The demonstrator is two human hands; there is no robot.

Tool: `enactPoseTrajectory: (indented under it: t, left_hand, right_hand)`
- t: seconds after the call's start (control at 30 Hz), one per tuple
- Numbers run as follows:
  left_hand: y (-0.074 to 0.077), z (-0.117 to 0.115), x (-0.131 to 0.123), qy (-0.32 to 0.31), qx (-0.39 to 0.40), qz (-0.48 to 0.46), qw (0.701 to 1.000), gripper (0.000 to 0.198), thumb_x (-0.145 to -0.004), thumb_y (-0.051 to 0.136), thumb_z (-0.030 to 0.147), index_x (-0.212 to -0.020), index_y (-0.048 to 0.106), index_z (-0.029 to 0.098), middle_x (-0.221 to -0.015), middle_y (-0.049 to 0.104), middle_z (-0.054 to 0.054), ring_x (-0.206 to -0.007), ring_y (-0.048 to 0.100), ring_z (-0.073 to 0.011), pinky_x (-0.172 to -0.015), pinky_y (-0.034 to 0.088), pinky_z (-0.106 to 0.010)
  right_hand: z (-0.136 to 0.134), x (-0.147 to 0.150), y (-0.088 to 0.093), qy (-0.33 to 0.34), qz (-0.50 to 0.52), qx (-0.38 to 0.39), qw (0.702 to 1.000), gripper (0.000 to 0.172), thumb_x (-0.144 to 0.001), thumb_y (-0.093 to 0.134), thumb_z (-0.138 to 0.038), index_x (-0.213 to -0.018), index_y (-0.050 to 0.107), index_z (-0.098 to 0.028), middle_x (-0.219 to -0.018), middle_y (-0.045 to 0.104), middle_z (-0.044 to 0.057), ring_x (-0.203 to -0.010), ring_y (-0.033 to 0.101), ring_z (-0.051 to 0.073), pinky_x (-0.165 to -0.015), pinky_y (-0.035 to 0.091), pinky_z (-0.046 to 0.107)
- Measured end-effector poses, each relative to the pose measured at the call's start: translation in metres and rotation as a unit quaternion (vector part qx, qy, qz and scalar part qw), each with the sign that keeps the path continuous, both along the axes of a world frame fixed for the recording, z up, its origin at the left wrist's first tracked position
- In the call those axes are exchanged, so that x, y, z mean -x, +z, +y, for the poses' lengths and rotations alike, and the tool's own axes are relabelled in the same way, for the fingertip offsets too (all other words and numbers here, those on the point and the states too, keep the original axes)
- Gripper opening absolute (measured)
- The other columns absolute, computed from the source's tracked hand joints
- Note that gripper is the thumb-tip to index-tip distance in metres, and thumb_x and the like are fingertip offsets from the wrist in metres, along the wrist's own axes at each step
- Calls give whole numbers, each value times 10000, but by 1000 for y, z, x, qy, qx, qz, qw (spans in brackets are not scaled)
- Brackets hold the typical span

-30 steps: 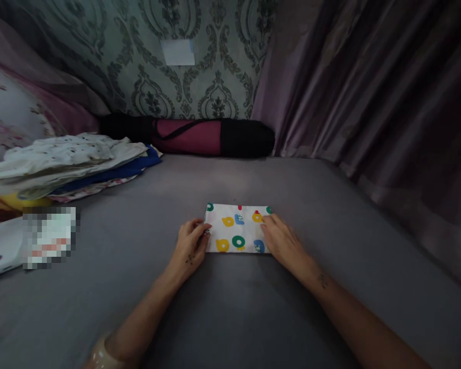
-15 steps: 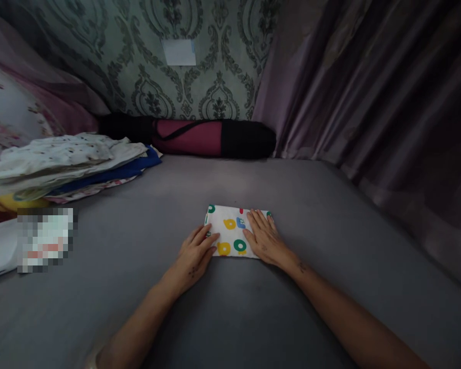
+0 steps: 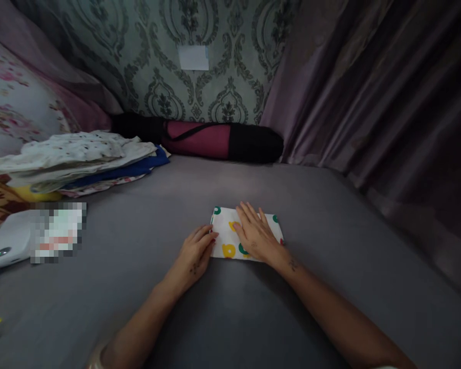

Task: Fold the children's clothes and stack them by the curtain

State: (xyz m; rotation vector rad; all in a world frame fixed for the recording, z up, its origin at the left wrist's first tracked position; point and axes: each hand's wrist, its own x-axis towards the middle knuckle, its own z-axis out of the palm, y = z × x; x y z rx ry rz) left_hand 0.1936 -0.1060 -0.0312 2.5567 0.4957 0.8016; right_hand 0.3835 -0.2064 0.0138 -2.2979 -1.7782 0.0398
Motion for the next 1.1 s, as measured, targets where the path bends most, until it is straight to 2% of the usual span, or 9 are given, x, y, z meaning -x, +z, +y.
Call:
enactPoseTrajectory:
  t: [0.1,0.27,0.37,0.57,0.73,0.93,1.1]
  left_hand:
    - [1,2,2,10,13,-13,1000,285,-939,411,196,-1137,615,189,-1243,608,-128,-1138,581,-229,-965,498,-430]
    - [-3,4,4,30,23,-4,999,283,-937,406,195,-1117,621,163,-1220,618,-150,-1104,602,-231,-943,507,-420]
    - [-5,4,4,34,34,-14,999,278,-933,408,199,-1107,623,175,-1205,626,-138,-1094,606,-221,-939,508,-409]
    - [1,3,4,38,52,-14,998,285,-935,403,212,-1103,630,176,-1186,636,-130,-1091,608,-217,-945,500,-392]
    - [9,2,4,52,75,-14,996,273,-932,399,231,-1055,638,179,-1123,666,-115,-1033,628,-207,-921,505,-365]
    - [15,4,7,123,134,-30,983,274,-905,395,238,-1031,633,184,-954,699,-78,-884,661,-192,-829,530,-350]
    - [20,6,8,175,181,-27,967,302,-896,392,277,-1029,639,165,-951,707,-89,-856,670,-201,-799,534,-352]
  right_hand:
    - [12,12,-6,21,2,-17,1000,582,-993,237,-411,-1483,313,-106,-1566,230,115,-1454,144,237,-1177,104,481]
    - [18,15,-29,28,24,37,999,609,-989,226,-451,-1486,307,-109,-1550,269,131,-1438,192,282,-1156,99,541]
    - [18,14,-35,28,21,36,999,614,-988,228,-459,-1491,294,-113,-1552,267,130,-1438,189,286,-1154,90,543]
    - [19,14,-33,26,19,36,999,610,-989,234,-464,-1490,300,-122,-1549,273,133,-1440,182,284,-1155,70,538]
    - [21,18,-24,24,40,58,997,609,-987,265,-445,-1480,309,-90,-1553,243,166,-1443,171,295,-1153,80,544]
    - [28,42,-8,70,49,8,996,598,-992,257,-421,-1478,304,-77,-1564,215,151,-1455,130,262,-1170,71,511]
    - [37,59,-18,83,52,-6,995,631,-992,238,-448,-1472,306,-45,-1563,211,158,-1462,91,244,-1183,41,475]
